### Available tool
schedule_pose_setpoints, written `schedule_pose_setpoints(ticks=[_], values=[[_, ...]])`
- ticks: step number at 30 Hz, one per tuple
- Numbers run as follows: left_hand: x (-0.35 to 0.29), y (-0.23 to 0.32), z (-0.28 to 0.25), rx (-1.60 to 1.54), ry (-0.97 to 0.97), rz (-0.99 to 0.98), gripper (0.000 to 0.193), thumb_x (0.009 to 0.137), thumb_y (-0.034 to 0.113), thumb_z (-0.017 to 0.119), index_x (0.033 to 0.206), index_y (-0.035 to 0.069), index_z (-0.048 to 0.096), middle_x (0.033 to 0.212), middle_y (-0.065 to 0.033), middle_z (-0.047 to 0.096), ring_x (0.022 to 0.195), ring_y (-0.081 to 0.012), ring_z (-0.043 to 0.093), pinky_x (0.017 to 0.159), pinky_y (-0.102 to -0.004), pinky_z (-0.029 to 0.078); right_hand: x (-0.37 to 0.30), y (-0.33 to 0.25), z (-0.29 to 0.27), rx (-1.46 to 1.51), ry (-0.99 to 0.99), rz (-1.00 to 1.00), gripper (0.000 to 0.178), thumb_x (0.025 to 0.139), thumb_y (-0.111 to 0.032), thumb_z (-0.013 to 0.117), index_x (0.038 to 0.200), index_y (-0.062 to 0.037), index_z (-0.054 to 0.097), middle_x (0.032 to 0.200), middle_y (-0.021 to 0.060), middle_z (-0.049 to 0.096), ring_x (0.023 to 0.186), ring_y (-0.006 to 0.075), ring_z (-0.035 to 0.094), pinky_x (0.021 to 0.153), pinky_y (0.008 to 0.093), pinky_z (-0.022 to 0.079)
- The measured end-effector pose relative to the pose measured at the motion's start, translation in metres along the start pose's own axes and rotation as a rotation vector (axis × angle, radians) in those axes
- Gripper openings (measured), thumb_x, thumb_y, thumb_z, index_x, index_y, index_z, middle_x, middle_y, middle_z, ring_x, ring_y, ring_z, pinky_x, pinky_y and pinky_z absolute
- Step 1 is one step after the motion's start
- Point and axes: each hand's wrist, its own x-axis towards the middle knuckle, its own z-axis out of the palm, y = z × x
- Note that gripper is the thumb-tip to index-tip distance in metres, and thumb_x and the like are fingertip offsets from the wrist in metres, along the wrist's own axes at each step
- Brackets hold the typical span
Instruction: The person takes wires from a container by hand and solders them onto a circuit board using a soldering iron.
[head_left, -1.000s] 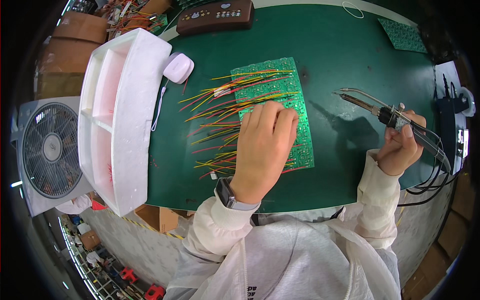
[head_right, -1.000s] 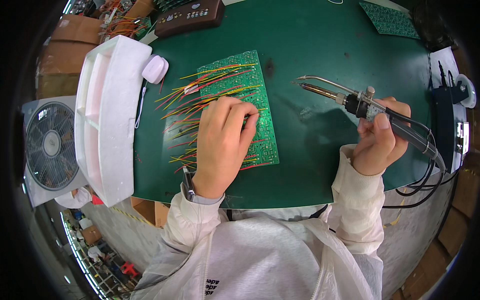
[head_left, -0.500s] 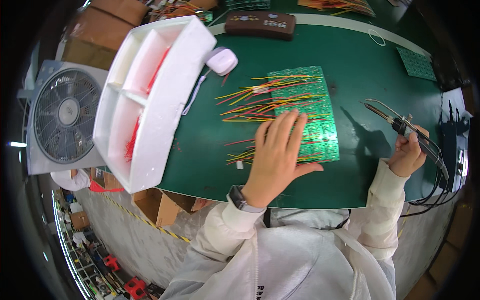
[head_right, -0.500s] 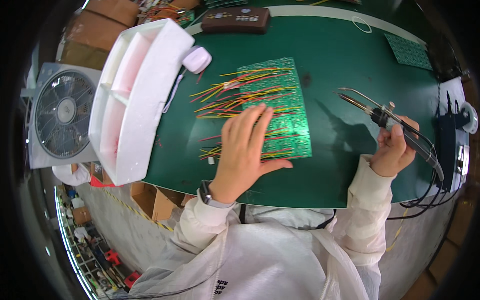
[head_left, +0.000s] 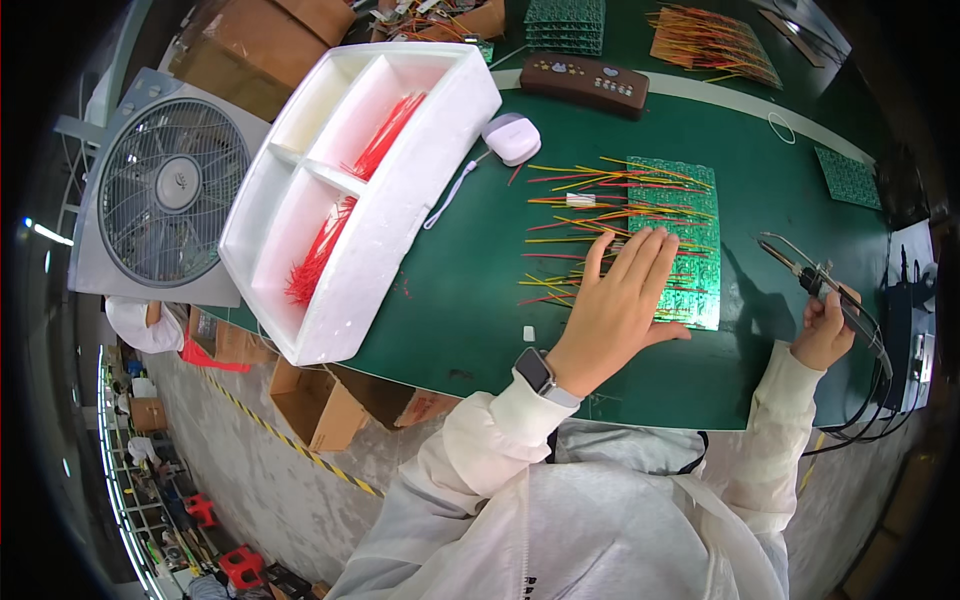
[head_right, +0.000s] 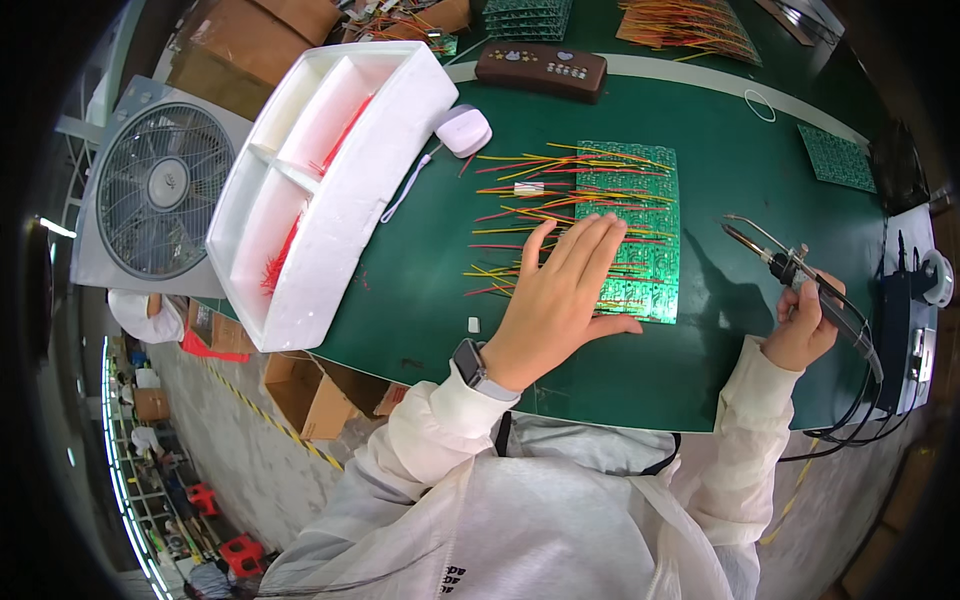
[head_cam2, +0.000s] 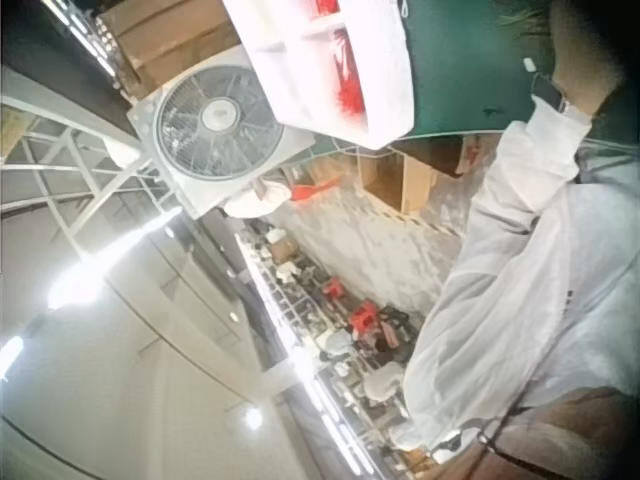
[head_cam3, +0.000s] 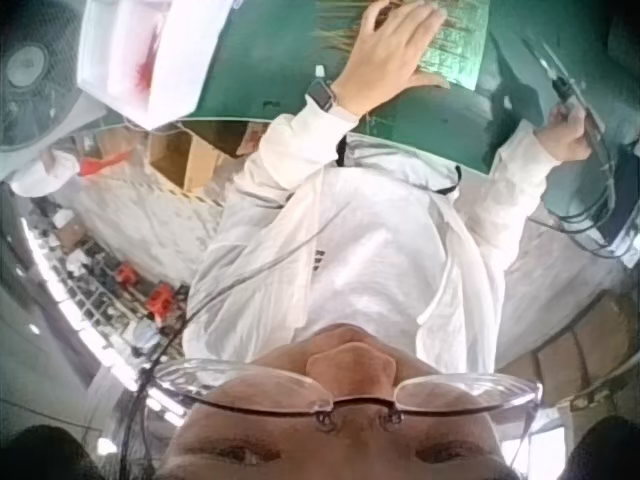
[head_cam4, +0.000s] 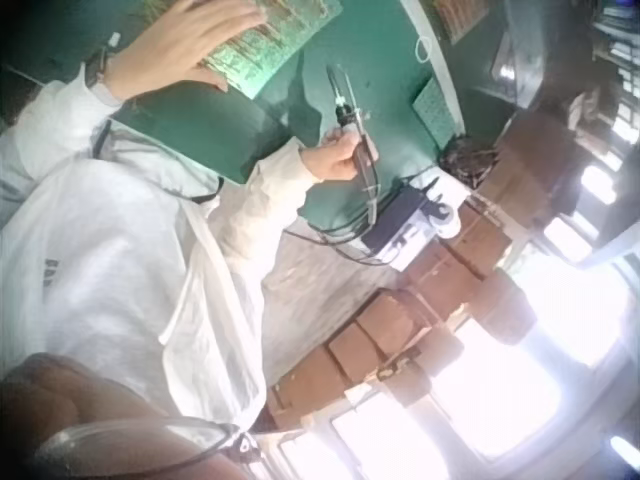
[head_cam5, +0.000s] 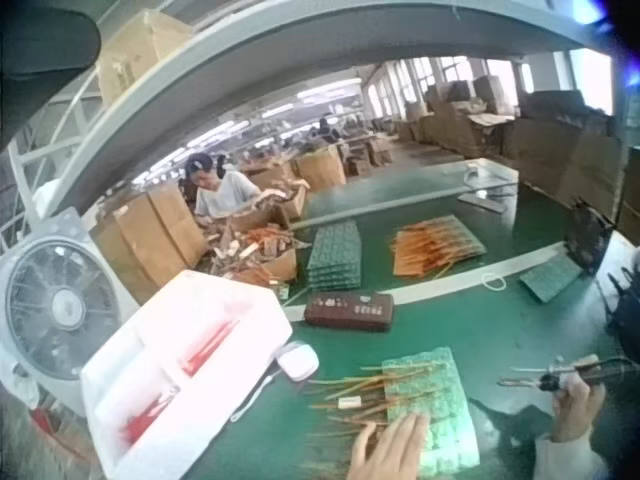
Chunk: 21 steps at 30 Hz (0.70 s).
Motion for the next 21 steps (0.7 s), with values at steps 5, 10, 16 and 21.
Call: schedule_pose_setpoints(ticks=[5, 10, 16, 21], values=[[0.001, -0.001, -0.016, 0.037, 0.013, -0.023, 0.084, 0.062, 0.05, 0.059, 0.125, 0.002, 0.03, 0.123, -0.0142, 0.037, 0.115, -0.0296, 0.034, 0.094, -0.0448, 0.023, 0.003, 0.001, -0.001, -0.02, 0.006, -0.031, 0.015, 0.076, -0.017, 0.05, 0.083, -0.0033, 0.05, 0.057, 0.0012, 0.044, 0.044, 0.0052, 0.035, 0.039, 0.017, 0.023], [0.001, -0.055, -0.12, 0.124, 0.241, -0.129, 0.039, 0.07, 0.015, 0.063, 0.105, 0.003, 0.051, 0.114, -0.0134, 0.046, 0.106, -0.0291, 0.043, 0.088, -0.038, 0.034, 0.001, 0.004, -0.009, -0.125, 0.031, 0.013, 0.014, 0.076, -0.015, 0.049, 0.082, -0.0027, 0.05, 0.055, 0.0015, 0.044, 0.045, 0.0059, 0.036, 0.04, 0.0175, 0.024], [-0.115, -0.318, -0.274, 0.356, 0.174, -0.683, 0.016, 0.079, 0.01, 0.052, 0.09, 0.0, 0.056, 0.08, -0.0133, 0.059, 0.075, -0.0178, 0.057, 0.067, -0.0284, 0.043, -0.003, -0.007, 0.007, -0.044, -0.035, -0.04, 0.014, 0.076, -0.013, 0.049, 0.082, -0.0006, 0.049, 0.055, 0.0024, 0.044, 0.045, 0.0065, 0.037, 0.041, 0.0183, 0.026], [-0.134, -0.362, -0.239, 0.196, -0.015, -0.778, 0.016, 0.07, 0.007, 0.057, 0.082, -0.003, 0.057, 0.074, -0.0112, 0.06, 0.069, -0.0163, 0.056, 0.063, -0.0273, 0.043, 0.0, 0.0, -0.001, -0.097, -0.065, -0.042, 0.015, 0.076, -0.014, 0.049, 0.083, -0.0003, 0.049, 0.054, 0.0023, 0.043, 0.045, 0.0069, 0.037, 0.042, 0.0188, 0.027]])
